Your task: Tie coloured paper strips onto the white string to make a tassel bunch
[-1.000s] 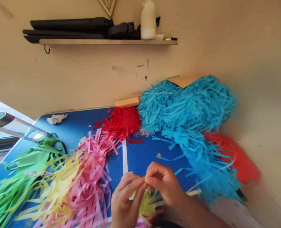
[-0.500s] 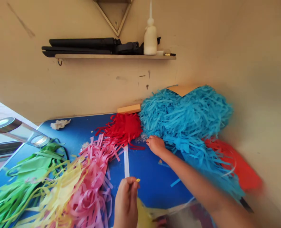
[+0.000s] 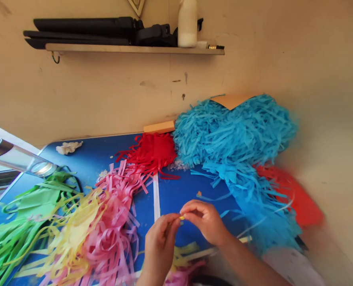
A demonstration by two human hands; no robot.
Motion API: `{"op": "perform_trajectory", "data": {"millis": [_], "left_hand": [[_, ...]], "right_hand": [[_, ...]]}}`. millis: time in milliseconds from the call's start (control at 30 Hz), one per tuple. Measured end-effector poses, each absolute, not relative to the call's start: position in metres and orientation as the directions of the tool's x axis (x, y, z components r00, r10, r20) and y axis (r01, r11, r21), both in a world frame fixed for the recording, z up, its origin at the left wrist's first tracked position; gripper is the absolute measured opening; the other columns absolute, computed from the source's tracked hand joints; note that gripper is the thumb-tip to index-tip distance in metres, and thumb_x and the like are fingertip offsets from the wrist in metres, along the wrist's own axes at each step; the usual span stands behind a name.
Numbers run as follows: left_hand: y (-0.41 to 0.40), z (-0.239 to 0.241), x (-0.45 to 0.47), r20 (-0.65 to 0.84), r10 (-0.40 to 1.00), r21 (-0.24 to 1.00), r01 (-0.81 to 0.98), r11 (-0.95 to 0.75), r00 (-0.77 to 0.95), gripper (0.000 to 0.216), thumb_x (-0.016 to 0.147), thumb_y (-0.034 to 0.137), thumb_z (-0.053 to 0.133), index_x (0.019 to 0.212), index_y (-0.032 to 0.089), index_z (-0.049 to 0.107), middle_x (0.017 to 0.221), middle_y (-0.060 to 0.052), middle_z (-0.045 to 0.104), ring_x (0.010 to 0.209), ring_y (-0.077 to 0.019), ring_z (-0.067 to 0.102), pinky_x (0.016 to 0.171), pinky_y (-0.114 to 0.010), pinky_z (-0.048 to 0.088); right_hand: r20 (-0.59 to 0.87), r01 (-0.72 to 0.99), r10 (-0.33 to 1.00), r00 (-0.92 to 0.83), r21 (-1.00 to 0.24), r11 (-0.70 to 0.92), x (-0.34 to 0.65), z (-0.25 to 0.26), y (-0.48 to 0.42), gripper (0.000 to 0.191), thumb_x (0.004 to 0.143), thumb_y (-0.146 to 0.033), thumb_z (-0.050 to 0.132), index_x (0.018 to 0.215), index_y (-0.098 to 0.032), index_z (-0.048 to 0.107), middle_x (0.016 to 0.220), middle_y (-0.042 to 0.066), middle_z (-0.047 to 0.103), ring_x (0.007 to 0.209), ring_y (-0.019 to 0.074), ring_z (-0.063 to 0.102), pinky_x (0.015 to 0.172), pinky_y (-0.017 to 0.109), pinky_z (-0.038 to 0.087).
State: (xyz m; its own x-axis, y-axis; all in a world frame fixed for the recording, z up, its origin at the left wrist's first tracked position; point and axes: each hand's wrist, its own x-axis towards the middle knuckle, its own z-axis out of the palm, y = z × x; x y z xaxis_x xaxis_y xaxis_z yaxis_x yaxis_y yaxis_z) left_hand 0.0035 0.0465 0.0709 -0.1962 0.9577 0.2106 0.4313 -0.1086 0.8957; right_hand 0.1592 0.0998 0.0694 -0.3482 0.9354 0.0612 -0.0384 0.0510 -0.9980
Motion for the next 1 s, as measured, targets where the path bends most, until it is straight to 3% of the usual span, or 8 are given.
{"op": "perform_trajectory", "data": {"millis": [100, 300, 433, 533, 600, 800, 900, 1000], "left_hand": [[0.046, 0.073, 0.006, 0.268, 0.94, 0.85, 0.51, -0.128, -0.211, 0.021, 0.087, 0.038, 0.061, 0.081, 0.023, 0.073, 0.07, -0.002, 0.074, 0.058, -0.0153, 0.068, 0.054, -0.021, 0.053], [0.046, 0.079, 0.008, 0.384, 0.922, 0.727, 0.634, -0.265, -0.055, 0.022, 0.094, 0.027, 0.053, 0.083, 0.021, 0.071, 0.069, -0.002, 0.071, 0.059, -0.0131, 0.066, 0.057, -0.02, 0.052], [0.044, 0.073, 0.005, 0.488, 0.871, 0.607, 0.693, -0.39, 0.062, 0.018, 0.095, 0.023, 0.052, 0.094, 0.021, 0.07, 0.078, -0.004, 0.071, 0.067, -0.0134, 0.066, 0.064, -0.021, 0.053], [0.041, 0.069, 0.003, 0.487, 0.866, 0.551, 0.729, -0.405, 0.112, 0.016, 0.096, 0.022, 0.052, 0.099, 0.021, 0.068, 0.083, -0.004, 0.071, 0.072, -0.0136, 0.067, 0.068, -0.021, 0.054], [0.04, 0.069, 0.004, 0.474, 0.873, 0.538, 0.747, -0.391, 0.115, 0.015, 0.096, 0.021, 0.051, 0.097, 0.021, 0.066, 0.081, -0.003, 0.07, 0.07, -0.0131, 0.066, 0.068, -0.021, 0.053], [0.041, 0.076, 0.005, 0.47, 0.863, 0.455, 0.787, -0.417, 0.186, 0.024, 0.099, 0.025, 0.042, 0.088, 0.022, 0.064, 0.071, -0.001, 0.068, 0.062, -0.0137, 0.064, 0.056, -0.022, 0.048], [0.041, 0.078, 0.002, 0.428, 0.887, 0.527, 0.749, -0.401, 0.174, 0.019, 0.098, 0.031, 0.046, 0.099, 0.021, 0.063, 0.08, -0.003, 0.071, 0.07, -0.0155, 0.068, 0.061, -0.024, 0.052], [0.041, 0.081, -0.001, 0.356, 0.92, 0.633, 0.682, -0.366, 0.163, 0.014, 0.096, 0.028, 0.05, 0.095, 0.021, 0.062, 0.082, -0.003, 0.07, 0.072, -0.0142, 0.068, 0.063, -0.023, 0.053]], "right_hand": [[0.048, -0.054, 0.937, -0.345, -0.998, 0.031, 0.163, 0.066, 0.096, 0.016, 0.085, -0.036, 0.069, 0.084, -0.021, 0.073, 0.09, 0.004, 0.071, 0.082, 0.0164, 0.067, 0.075, 0.028, 0.055], [-0.026, -0.058, 0.954, -0.298, -0.997, -0.045, 0.166, 0.057, 0.085, 0.021, 0.085, -0.04, 0.07, 0.093, -0.021, 0.067, 0.079, 0.001, 0.073, 0.074, 0.016, 0.07, 0.074, 0.028, 0.056], [0.147, 0.166, 0.95, -0.275, -0.966, 0.197, 0.169, 0.059, 0.082, 0.011, 0.091, -0.033, 0.063, 0.093, -0.023, 0.065, 0.081, 0.001, 0.073, 0.075, 0.0165, 0.069, 0.074, 0.028, 0.055], [0.391, 0.298, 0.847, -0.362, -0.812, 0.502, 0.173, 0.064, 0.082, 0.008, 0.095, -0.022, 0.056, 0.099, -0.023, 0.063, 0.092, 0.004, 0.072, 0.088, 0.0181, 0.068, 0.084, 0.032, 0.053], [0.466, 0.31, 0.776, -0.425, -0.731, 0.608, 0.174, 0.068, 0.081, 0.011, 0.097, -0.017, 0.051, 0.101, -0.024, 0.06, 0.093, 0.004, 0.071, 0.089, 0.0175, 0.066, 0.085, 0.033, 0.051], [0.339, 0.393, 0.817, -0.467, -0.748, 0.535, 0.179, 0.073, 0.081, 0.005, 0.097, -0.021, 0.053, 0.093, -0.023, 0.057, 0.085, 0.002, 0.068, 0.081, 0.0164, 0.064, 0.078, 0.029, 0.05], [0.266, 0.386, 0.838, -0.477, -0.793, 0.471, 0.182, 0.072, 0.082, 0.005, 0.095, -0.02, 0.054, 0.092, -0.022, 0.058, 0.086, 0.001, 0.068, 0.082, 0.0159, 0.064, 0.078, 0.028, 0.049], [0.229, 0.378, 0.852, -0.47, -0.82, 0.429, 0.183, 0.072, 0.081, 0.003, 0.094, -0.02, 0.056, 0.093, -0.022, 0.059, 0.086, 0.001, 0.069, 0.083, 0.0158, 0.065, 0.078, 0.027, 0.049]]}}
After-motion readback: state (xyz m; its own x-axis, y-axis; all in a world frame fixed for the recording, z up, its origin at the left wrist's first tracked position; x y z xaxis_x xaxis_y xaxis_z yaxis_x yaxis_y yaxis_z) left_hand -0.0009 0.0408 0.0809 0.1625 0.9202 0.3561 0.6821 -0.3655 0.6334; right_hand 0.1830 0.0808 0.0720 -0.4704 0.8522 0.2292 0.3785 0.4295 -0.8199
